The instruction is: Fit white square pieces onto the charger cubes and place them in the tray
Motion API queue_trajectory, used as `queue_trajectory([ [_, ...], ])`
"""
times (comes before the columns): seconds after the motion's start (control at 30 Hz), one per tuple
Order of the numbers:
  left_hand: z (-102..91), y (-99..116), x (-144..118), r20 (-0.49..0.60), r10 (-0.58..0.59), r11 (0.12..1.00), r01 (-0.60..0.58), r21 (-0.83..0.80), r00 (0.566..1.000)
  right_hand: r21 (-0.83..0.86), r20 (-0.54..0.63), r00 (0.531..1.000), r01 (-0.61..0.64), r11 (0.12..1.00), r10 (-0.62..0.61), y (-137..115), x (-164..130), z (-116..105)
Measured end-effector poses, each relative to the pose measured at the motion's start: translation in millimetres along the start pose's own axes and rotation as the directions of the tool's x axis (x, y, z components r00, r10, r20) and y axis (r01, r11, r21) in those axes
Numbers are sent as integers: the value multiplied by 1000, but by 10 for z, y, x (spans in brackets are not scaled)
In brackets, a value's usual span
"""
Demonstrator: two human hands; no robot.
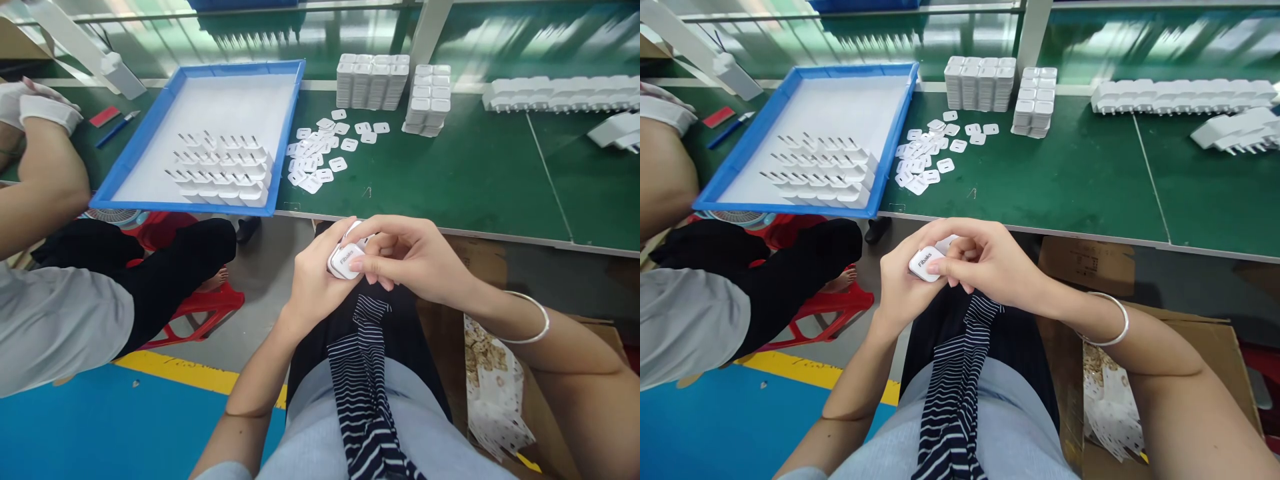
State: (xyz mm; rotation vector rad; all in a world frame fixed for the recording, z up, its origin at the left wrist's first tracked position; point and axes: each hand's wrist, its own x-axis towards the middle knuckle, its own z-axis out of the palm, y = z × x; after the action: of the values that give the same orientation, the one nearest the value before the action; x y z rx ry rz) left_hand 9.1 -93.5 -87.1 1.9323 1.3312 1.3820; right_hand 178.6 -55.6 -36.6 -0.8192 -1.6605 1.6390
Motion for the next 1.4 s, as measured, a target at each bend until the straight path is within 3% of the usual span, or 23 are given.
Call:
queue_trajectory([
  [0.23,-14,-13,1,11,43,999,-43,26,999,22,9,1000,17,1000,-18,4,21,-1],
  [0.53,-50,6,28,71,117,986,-124,111,991,117,-7,989,-145,982,147,-36,31,-1],
  [0.8,-79,-26,16,102,167,967,-183,174,981,57,-16,988,-152,987,153,17,18,6],
  [0.87,-50,-41,12,97,144,976,-157,152,985,-30,-69,993,-102,994,100,65,12,9],
  [1.0,76,-97,-10,64,-1,1000,1,-10,998,-122,-149,989,-31,992,12,161,10,17],
  [1.2,211,-178,-101,85,-74,988,85,-129,994,-1,-165,983,-82,997,81,305,30,1],
  [1.33,162,-206,-93,146,-65,989,83,-122,987,126,-33,981,-185,975,191,348,32,-81],
  [1.4,92,-211,-49,171,-97,984,121,-131,980,212,-15,985,-168,963,175,338,22,-160],
])
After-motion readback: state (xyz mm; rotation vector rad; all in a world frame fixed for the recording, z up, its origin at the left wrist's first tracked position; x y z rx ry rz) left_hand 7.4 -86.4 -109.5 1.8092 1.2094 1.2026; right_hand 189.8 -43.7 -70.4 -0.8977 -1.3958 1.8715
